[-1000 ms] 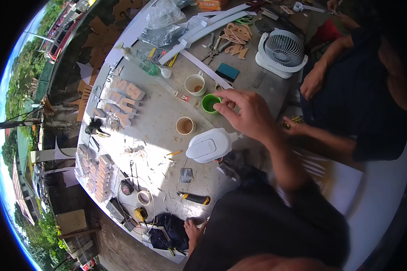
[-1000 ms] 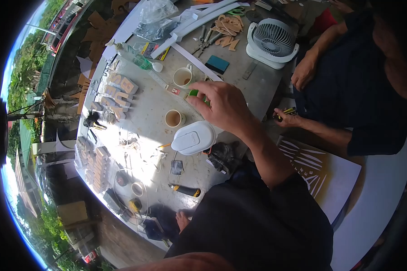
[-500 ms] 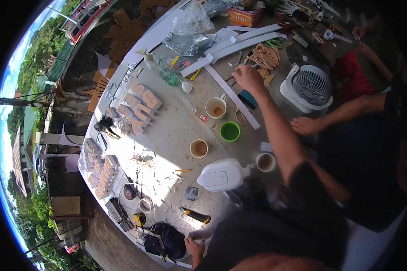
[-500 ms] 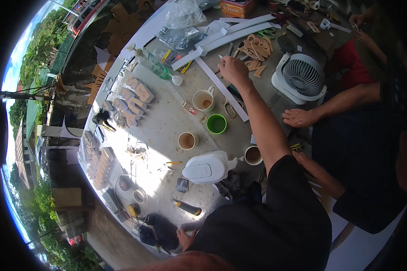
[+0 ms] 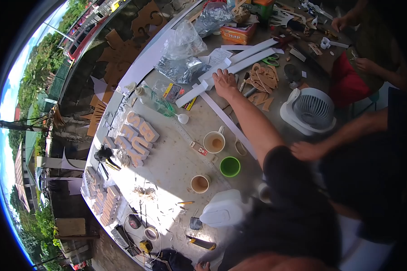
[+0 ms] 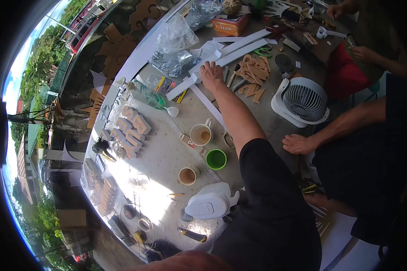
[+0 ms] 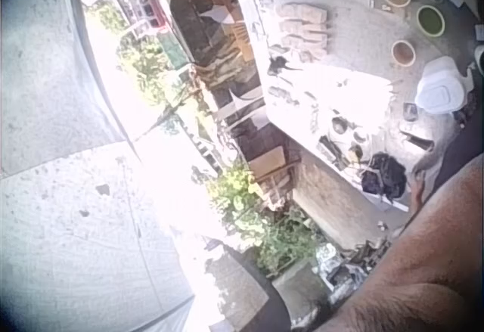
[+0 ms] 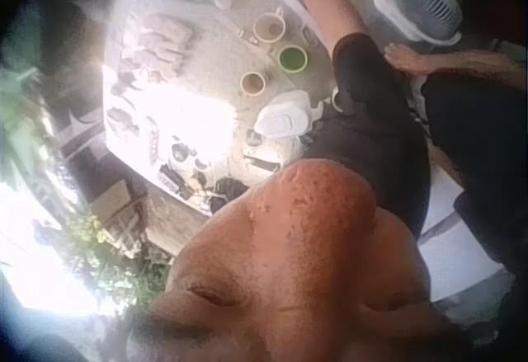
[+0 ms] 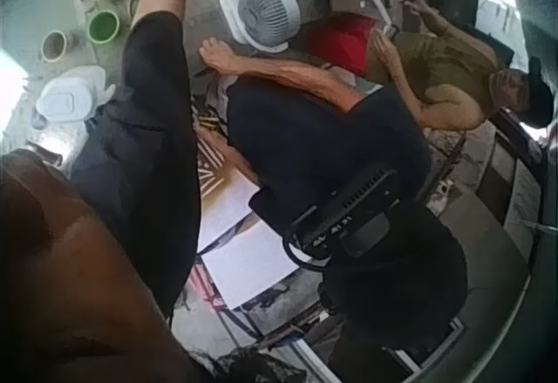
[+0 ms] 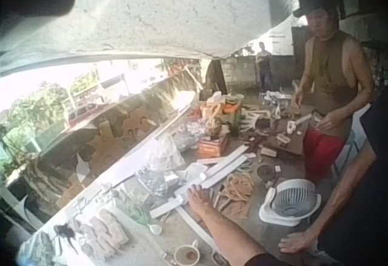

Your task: Preparing and wiring components for a sign with acrylic or foam letters.

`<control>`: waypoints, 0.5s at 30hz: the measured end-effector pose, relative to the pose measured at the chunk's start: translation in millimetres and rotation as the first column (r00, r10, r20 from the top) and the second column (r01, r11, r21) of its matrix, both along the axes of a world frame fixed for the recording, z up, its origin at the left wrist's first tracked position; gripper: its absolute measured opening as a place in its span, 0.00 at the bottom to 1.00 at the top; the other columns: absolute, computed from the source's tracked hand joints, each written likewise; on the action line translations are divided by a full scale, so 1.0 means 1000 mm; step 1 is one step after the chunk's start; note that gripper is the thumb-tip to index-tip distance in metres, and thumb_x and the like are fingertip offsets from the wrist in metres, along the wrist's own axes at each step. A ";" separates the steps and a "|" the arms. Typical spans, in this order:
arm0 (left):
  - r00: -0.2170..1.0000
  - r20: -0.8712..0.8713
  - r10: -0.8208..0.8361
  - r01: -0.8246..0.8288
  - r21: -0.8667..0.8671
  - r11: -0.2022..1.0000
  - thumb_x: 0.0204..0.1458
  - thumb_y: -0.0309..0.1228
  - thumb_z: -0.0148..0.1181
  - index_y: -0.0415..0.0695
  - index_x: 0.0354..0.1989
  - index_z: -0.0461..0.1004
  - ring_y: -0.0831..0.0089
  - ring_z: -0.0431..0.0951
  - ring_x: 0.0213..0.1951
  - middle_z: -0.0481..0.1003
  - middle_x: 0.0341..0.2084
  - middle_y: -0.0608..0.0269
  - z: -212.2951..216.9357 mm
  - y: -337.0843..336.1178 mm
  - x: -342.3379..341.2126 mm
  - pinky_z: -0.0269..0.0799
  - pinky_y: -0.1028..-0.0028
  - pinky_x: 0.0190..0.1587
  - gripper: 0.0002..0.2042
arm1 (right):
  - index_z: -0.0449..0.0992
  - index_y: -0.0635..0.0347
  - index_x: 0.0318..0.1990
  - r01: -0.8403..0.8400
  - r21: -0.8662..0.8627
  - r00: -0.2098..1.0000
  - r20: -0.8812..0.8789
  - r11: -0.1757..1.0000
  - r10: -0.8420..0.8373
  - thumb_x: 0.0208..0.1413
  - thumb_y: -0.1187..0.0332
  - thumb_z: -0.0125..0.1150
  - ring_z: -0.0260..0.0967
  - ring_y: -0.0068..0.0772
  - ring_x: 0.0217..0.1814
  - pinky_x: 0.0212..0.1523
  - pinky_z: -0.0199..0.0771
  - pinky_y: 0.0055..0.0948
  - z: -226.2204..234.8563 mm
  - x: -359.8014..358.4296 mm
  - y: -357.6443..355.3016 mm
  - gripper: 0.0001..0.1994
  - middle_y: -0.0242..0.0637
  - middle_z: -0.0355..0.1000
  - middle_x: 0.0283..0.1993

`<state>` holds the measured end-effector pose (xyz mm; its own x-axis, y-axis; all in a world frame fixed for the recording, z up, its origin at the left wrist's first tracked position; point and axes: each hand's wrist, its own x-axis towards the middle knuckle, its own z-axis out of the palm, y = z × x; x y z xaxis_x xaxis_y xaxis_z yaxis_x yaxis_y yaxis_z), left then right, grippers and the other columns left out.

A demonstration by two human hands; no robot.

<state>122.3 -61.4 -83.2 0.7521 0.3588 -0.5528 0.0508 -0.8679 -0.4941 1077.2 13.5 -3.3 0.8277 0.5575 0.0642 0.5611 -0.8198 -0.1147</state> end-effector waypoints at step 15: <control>0.129 -0.170 0.977 -0.802 -0.597 0.002 0.59 0.52 0.62 0.36 0.65 0.66 0.50 0.62 0.68 0.67 0.64 0.44 0.002 -0.011 -0.015 0.53 0.58 0.71 0.35 | 0.67 0.49 0.67 -0.091 -0.158 0.992 -0.097 0.983 0.076 0.62 0.67 0.53 0.58 0.43 0.69 0.65 0.61 0.41 -0.052 0.034 0.012 0.24 0.37 0.64 0.67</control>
<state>107.1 -72.1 -80.8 0.1316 0.6174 -0.7756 0.9908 -0.0577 0.1221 1110.9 25.9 -55.5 0.7759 0.6220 -0.1056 0.6220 -0.7821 -0.0372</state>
